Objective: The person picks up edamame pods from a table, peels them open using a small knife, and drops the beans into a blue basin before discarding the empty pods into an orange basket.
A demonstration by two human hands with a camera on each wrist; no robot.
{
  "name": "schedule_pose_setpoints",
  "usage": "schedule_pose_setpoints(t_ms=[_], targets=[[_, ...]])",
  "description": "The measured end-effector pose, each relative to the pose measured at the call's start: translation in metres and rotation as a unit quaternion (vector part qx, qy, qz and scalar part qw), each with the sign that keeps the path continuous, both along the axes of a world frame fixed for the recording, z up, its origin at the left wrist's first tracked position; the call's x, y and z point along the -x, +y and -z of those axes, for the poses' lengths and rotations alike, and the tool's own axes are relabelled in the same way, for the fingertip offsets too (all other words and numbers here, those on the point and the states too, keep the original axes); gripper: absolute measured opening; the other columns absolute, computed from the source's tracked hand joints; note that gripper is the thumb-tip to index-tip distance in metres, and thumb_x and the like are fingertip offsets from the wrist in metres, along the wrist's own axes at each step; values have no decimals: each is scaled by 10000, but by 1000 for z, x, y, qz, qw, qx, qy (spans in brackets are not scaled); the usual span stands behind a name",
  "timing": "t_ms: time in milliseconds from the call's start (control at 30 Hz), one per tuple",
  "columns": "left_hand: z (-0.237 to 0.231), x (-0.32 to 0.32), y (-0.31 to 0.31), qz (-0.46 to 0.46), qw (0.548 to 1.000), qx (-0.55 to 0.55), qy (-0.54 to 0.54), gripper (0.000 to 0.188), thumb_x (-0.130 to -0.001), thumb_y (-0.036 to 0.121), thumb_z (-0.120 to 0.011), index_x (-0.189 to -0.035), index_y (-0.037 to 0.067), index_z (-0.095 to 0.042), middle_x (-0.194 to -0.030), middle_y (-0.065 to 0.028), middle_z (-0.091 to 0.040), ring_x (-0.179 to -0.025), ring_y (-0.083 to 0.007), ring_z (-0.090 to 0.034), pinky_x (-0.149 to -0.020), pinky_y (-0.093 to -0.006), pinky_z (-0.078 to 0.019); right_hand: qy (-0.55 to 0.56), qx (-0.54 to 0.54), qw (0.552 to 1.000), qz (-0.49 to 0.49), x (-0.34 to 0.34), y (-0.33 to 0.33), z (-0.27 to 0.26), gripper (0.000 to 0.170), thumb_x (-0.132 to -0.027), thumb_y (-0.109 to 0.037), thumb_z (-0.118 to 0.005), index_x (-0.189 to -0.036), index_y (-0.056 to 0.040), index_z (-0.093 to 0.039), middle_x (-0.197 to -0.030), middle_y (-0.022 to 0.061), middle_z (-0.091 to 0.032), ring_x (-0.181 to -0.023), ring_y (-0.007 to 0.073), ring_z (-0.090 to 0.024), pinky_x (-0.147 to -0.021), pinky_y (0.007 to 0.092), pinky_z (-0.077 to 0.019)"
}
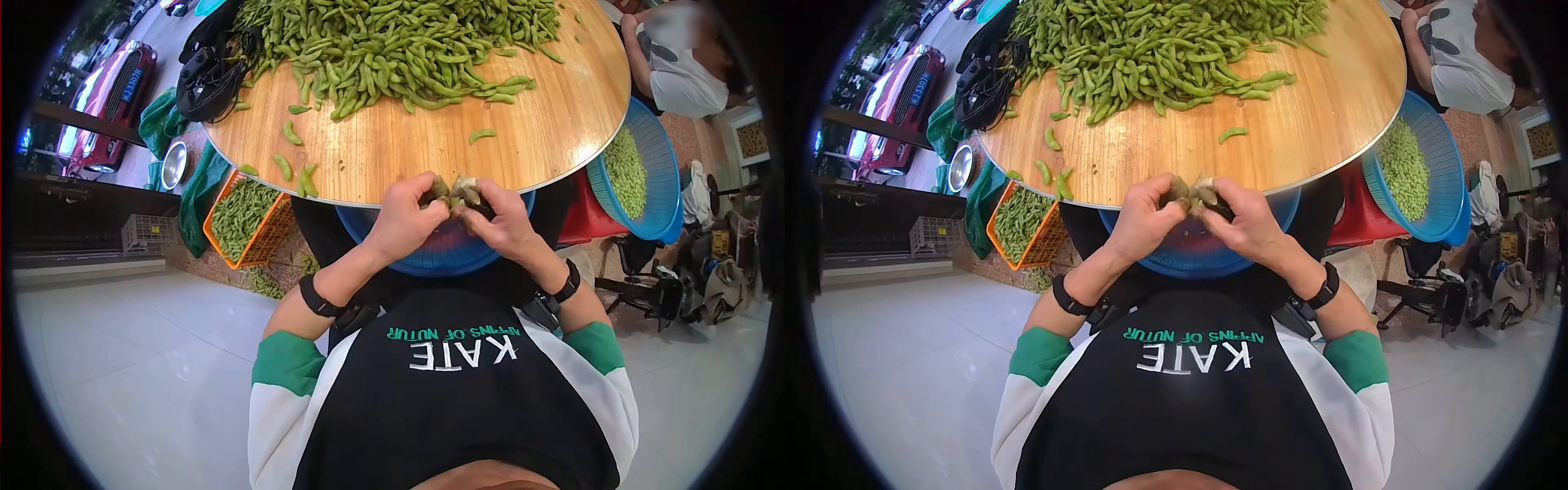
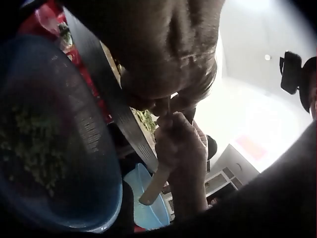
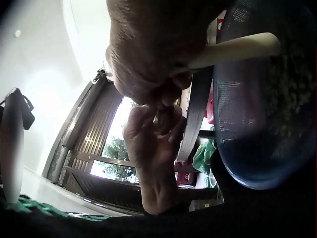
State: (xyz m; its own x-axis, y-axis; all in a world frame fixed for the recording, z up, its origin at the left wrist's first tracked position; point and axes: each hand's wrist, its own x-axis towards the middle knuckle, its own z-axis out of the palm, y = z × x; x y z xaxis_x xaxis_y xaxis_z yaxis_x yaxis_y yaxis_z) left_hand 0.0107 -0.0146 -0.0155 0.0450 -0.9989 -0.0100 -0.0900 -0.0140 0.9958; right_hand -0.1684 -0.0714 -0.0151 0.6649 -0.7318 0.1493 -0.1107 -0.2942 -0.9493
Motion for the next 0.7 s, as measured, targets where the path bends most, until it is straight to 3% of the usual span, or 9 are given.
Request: schedule_pose_setpoints(t_ms=[100, 233, 333, 433, 467, 533, 567, 633, 700], targets=[[-4, -8, 10, 46, 997, -68, 11, 85, -787, 74, -579, -781, -11, -576, -635, 19, -517, -572, -53, -453, -506, -220, -368, 8, 34, 996, -83, 5, -2, -8, 172, -800, -17, -653, -950, 20, -578, -714, 50, -581, -605, 102, -550, -543, 247, -437], [-14, -20, 23, 100, 969, -217, 62, 111, -795, 71, -571, -854, -15, -612, -644, 33, -534, -572, -75, -501, -512, -225, -391, 12, 84, 992, -94, 4, 2, -8, 184, -781, -43, -670, -930, 4, -572, -718, 132, -594, -622, 246, -595, -574, 323, -460], [-39, -46, 40, -17, 971, -41, -235, 130, -763, 90, -590, -848, -5, -616, -656, -79, -593, -584, -196, -564, -560, -315, -448, 27, 63, 990, -123, 8, 1, -6, 215, -774, -65, -700, -921, 10, -561, -743, 164, -603, -657, 319, -597, -589, 343, -466], [-55, -108, 58, -176, 842, 32, -510, 167, -775, 91, -604, -924, 18, -625, -765, -175, -629, -693, -340, -609, -628, -400, -479, 60, 52, 988, -135, 14, 4, -2, 263, -776, -94, -722, -947, 16, -555, -768, 177, -620, -692, 352, -605, -605, 349, -473], [-55, -122, 60, -175, 840, 33, -512, 167, -775, 91, -604, -924, 18, -625, -765, -175, -629, -693, -340, -609, -628, -400, -479, 65, 43, 990, -120, 15, 5, 0, 271, -778, -96, -722, -956, 17, -553, -778, 180, -623, -701, 357, -606, -613, 354, -473], [-60, -139, 58, -180, 661, 60, -726, 170, -809, 121, -618, -956, 37, -620, -826, -180, -611, -764, -348, -601, -669, -421, -470, 65, 36, 992, -105, 12, 5, 3, 279, -780, -98, -722, -966, 18, -550, -788, 183, -626, -711, 363, -608, -620, 358, -473], [-61, -141, 52, -181, 658, 61, -729, 170, -809, 121, -618, -956, 37, -620, -826, -180, -611, -764, -348, -601, -669, -421, -470, 69, 29, 991, -107, 11, 6, 4, 275, -791, -95, -708, -979, 20, -544, -789, 184, -623, -717, 357, -612, -631, 358, -476], [-66, -128, 27, -198, 811, 47, -549, 142, -834, 132, -608, -942, 40, -621, -875, -180, -601, -802, -366, -589, -697, -432, -460, 72, 25, 991, -111, 8, 5, 6, 271, -803, -92, -694, -993, 21, -538, -790, 185, -619, -722, 351, -616, -642, 358, -478], [-62, -121, -7, -165, 853, 104, -484, 131, -847, 132, -593, -930, 33, -620, -862, -190, -607, -799, -376, -584, -704, -443, -457, 55, 8, 992, -111, 8, 4, 6, 223, -830, -80, -650, -996, 18, -538, -798, 186, -613, -722, 334, -614, -655, 342, -482]])
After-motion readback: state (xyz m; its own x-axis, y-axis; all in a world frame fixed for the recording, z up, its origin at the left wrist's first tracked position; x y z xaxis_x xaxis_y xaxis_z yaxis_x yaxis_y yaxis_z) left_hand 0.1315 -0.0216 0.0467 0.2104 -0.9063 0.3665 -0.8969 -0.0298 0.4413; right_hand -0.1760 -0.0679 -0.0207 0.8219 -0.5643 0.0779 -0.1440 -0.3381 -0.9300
